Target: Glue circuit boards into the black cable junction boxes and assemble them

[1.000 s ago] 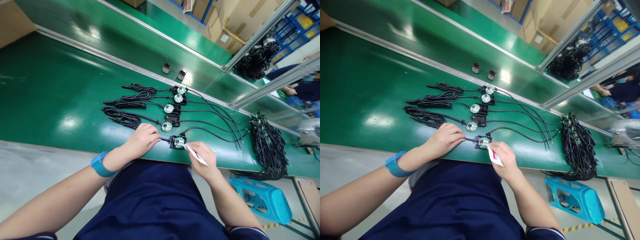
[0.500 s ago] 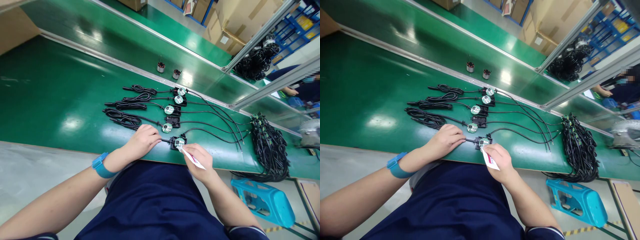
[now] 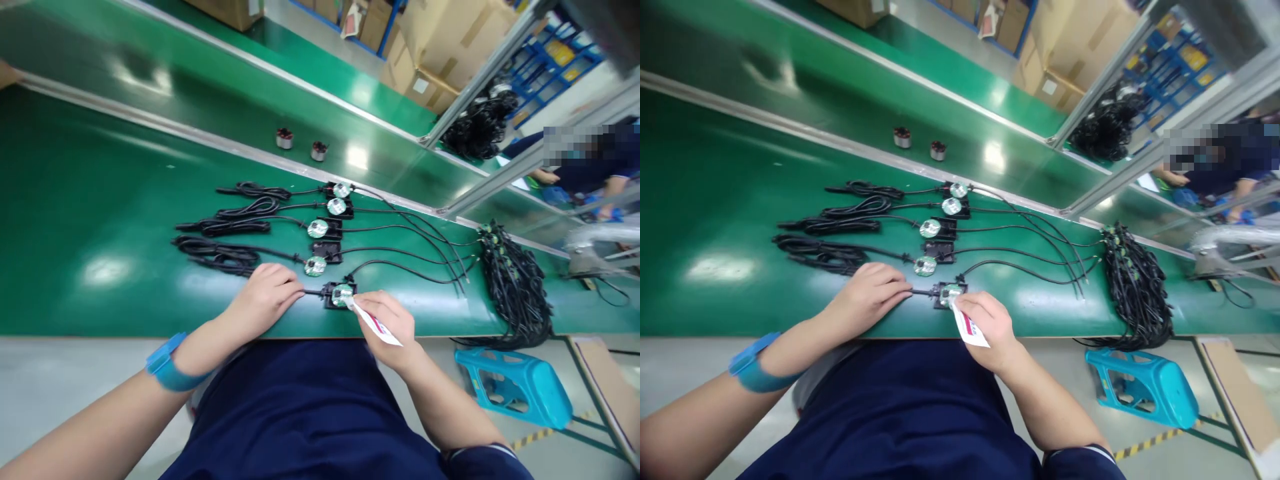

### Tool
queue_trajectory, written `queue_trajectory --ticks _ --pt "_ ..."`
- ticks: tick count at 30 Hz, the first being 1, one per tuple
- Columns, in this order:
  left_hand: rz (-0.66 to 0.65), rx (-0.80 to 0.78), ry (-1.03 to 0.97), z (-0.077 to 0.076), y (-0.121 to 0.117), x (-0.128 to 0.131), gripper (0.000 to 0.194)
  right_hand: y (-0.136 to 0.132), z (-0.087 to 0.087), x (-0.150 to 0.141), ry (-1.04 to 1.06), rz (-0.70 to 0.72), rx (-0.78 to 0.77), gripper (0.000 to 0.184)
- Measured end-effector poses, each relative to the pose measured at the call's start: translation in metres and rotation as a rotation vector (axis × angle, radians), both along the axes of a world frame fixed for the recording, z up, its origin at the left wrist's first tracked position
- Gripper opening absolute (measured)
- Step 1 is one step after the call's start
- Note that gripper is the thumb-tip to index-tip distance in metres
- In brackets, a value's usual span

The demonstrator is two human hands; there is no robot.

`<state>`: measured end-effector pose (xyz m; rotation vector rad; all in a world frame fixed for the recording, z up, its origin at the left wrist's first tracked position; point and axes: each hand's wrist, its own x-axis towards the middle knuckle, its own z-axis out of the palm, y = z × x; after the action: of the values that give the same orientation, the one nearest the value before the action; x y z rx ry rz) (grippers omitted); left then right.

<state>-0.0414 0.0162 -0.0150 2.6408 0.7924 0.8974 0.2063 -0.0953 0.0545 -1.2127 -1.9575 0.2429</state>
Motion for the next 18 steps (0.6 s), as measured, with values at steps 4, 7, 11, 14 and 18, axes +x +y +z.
queue_trajectory --ticks 4,7,11,14,18 --pt "-0.004 0.025 -0.058 -0.002 0.003 0.0 0.016 0.005 0.013 0.034 0.189 -0.301 0.081 0.024" --pt "-0.024 0.033 -0.082 -0.005 0.007 -0.001 0.018 0.028 0.019 0.098 0.303 -0.444 0.112 0.015" --pt "-0.014 0.034 -0.023 -0.011 0.01 -0.004 0.024 0.078 0.02 0.203 0.508 -0.5 0.018 0.027" --pt "0.002 -0.003 0.006 -0.015 0.01 -0.007 0.027 0.118 0.013 0.264 0.496 -0.581 -0.018 0.046" --pt "0.048 -0.04 0.008 -0.024 0.008 -0.012 0.03 0.157 -0.009 0.309 -0.062 -0.582 0.079 0.043"
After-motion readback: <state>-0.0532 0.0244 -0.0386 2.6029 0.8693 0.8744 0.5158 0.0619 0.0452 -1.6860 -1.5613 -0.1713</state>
